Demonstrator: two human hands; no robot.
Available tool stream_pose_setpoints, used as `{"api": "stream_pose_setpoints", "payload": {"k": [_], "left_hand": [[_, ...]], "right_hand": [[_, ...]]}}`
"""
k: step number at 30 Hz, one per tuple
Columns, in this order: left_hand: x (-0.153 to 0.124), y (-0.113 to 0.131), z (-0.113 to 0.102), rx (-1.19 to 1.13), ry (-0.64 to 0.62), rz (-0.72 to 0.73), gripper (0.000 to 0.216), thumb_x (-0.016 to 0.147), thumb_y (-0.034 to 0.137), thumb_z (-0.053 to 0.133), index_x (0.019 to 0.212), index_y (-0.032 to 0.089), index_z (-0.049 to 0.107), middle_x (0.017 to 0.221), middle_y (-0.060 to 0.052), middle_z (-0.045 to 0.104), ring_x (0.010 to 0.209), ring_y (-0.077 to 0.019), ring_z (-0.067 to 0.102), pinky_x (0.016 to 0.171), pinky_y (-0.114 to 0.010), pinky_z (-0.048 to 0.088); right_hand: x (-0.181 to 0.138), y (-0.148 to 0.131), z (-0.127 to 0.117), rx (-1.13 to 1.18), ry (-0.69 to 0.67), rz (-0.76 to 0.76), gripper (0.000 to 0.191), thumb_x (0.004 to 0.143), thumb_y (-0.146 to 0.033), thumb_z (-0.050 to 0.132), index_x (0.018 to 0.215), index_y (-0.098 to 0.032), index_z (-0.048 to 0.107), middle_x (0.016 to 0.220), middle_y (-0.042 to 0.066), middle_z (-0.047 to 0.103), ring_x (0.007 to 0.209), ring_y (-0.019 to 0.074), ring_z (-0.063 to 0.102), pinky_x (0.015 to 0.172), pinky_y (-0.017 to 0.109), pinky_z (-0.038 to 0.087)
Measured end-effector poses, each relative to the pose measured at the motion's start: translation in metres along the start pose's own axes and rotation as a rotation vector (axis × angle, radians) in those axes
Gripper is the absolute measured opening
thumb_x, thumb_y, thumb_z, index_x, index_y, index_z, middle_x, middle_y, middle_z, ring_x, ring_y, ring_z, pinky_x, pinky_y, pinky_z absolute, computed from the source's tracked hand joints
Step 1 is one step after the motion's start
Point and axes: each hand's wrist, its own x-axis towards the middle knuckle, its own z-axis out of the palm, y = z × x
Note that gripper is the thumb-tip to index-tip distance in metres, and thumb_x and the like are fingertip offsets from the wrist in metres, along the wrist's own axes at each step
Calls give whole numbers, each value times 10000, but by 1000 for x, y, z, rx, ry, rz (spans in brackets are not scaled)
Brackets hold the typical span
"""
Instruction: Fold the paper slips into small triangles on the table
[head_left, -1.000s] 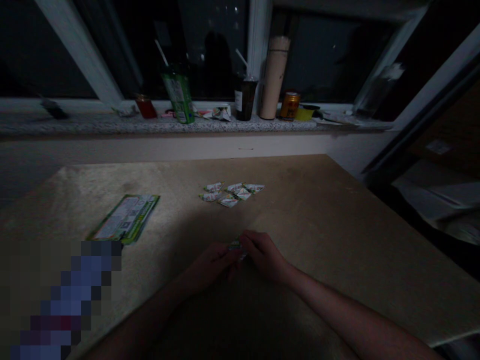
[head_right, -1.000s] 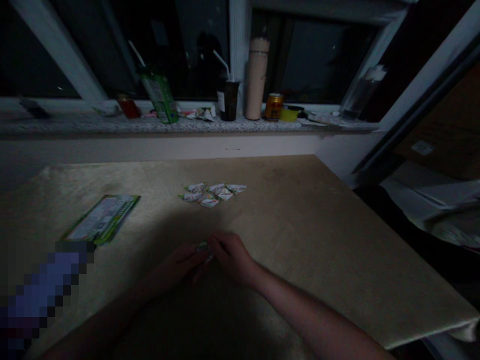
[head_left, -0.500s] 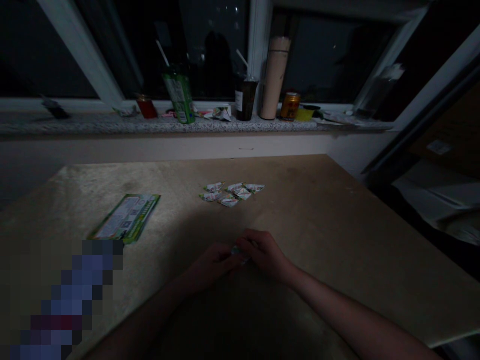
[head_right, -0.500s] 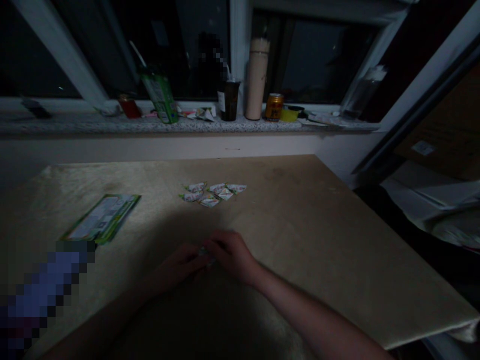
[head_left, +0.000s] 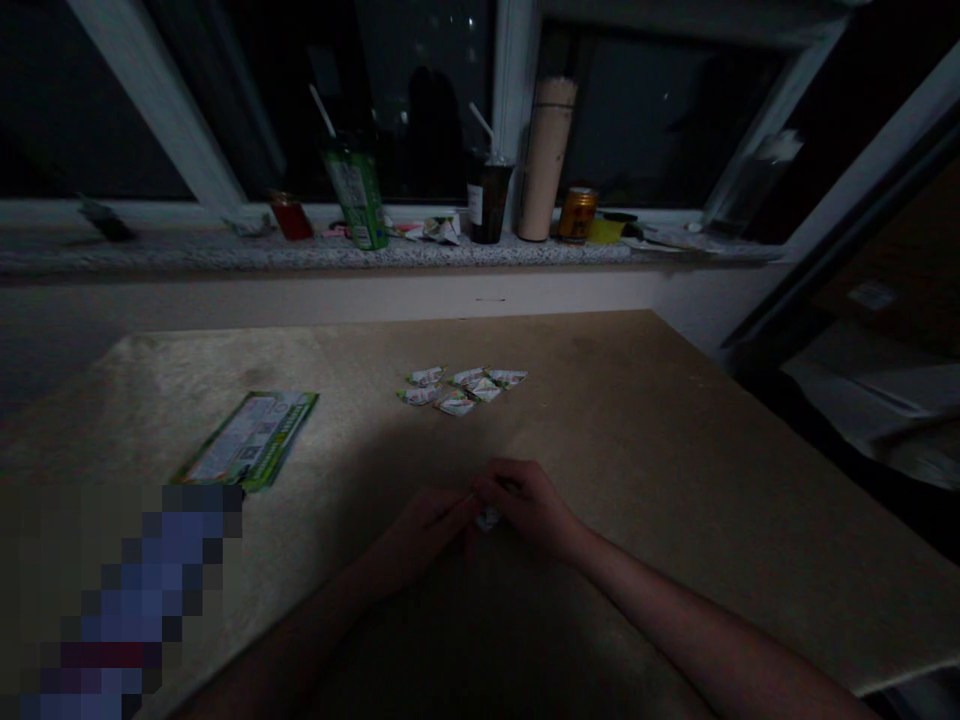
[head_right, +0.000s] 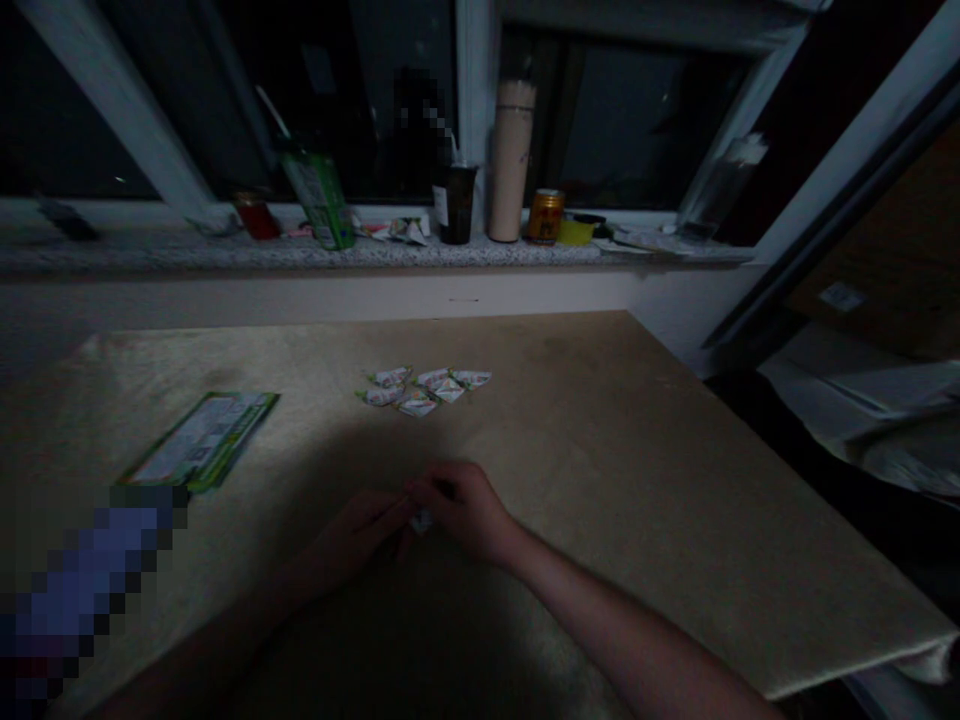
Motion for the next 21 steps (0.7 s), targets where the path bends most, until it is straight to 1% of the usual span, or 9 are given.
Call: {"api": "stream_pose_setpoints", "payload": {"k": [4, 7, 11, 13, 14, 15, 17, 19, 21], "left_hand": [[1, -1, 0, 27, 71, -34, 494, 929, 466, 345, 631, 161, 594, 603, 5, 575, 589, -145, 534, 596, -224, 389], [1, 4, 2, 51, 140, -41, 452, 932, 436, 345, 685, 167, 611, 649, 5, 612, 637, -163, 563, 631, -233, 402], [2, 8, 5, 146, 253, -44, 394, 920, 417, 374, 711, 174, 604, 675, 1, 634, 654, -177, 588, 624, -243, 416], [2, 8, 5, 167, 285, -50, 336, 909, 403, 416, 796, 175, 634, 742, -7, 667, 700, -188, 611, 650, -252, 436], [3, 7, 5, 157, 304, -50, 299, 901, 392, 443, 881, 176, 649, 817, -15, 688, 755, -195, 627, 690, -259, 450], [3, 6, 5, 139, 320, -48, 279, 890, 380, 473, 978, 181, 647, 906, -22, 699, 817, -202, 636, 736, -268, 461], [3, 4, 6, 89, 345, -43, 320, 859, 356, 532, 1126, 196, 606, 1063, -33, 683, 930, -208, 635, 820, -288, 469], [3, 2, 7, 46, 360, -40, 356, 825, 341, 574, 1153, 202, 591, 1103, -39, 674, 954, -209, 641, 835, -300, 485], [3, 1, 7, 26, 367, -50, 338, 806, 337, 593, 1117, 204, 608, 1059, -34, 692, 912, -208, 660, 809, -305, 507]], "right_hand": [[3, 0, -2, 90, 44, 21, 234, 785, -393, 600, 741, -164, 606, 646, -8, 575, 596, 110, 507, 552, 217, 388], [5, 0, -4, 120, 84, 23, 260, 763, -421, 623, 737, -163, 634, 675, 6, 595, 606, 114, 525, 544, 221, 398], [6, 5, -5, 115, 152, 86, 253, 717, -409, 677, 766, -162, 656, 562, -30, 519, 478, 79, 432, 424, 194, 301], [6, 7, -5, 129, 159, 140, 256, 697, -396, 696, 785, -159, 653, 499, -54, 471, 429, 67, 385, 391, 185, 259], [6, 8, -5, 137, 158, 153, 255, 695, -392, 698, 781, -157, 652, 486, -57, 466, 421, 66, 384, 388, 183, 260], [6, 8, -5, 140, 156, 154, 248, 698, -389, 695, 772, -156, 652, 483, -56, 470, 420, 67, 392, 391, 183, 269], [6, 8, -5, 128, 156, 129, 227, 710, -379, 685, 746, -156, 657, 503, -44, 497, 437, 72, 420, 404, 186, 295], [5, 7, -5, 102, 155, 85, 203, 731, -361, 670, 729, -158, 669, 570, -19, 546, 479, 81, 461, 432, 193, 332], [5, 7, -5, 70, 151, 43, 185, 745, -343, 660, 722, -160, 679, 643, 4, 584, 525, 92, 494, 468, 205, 367]]}}
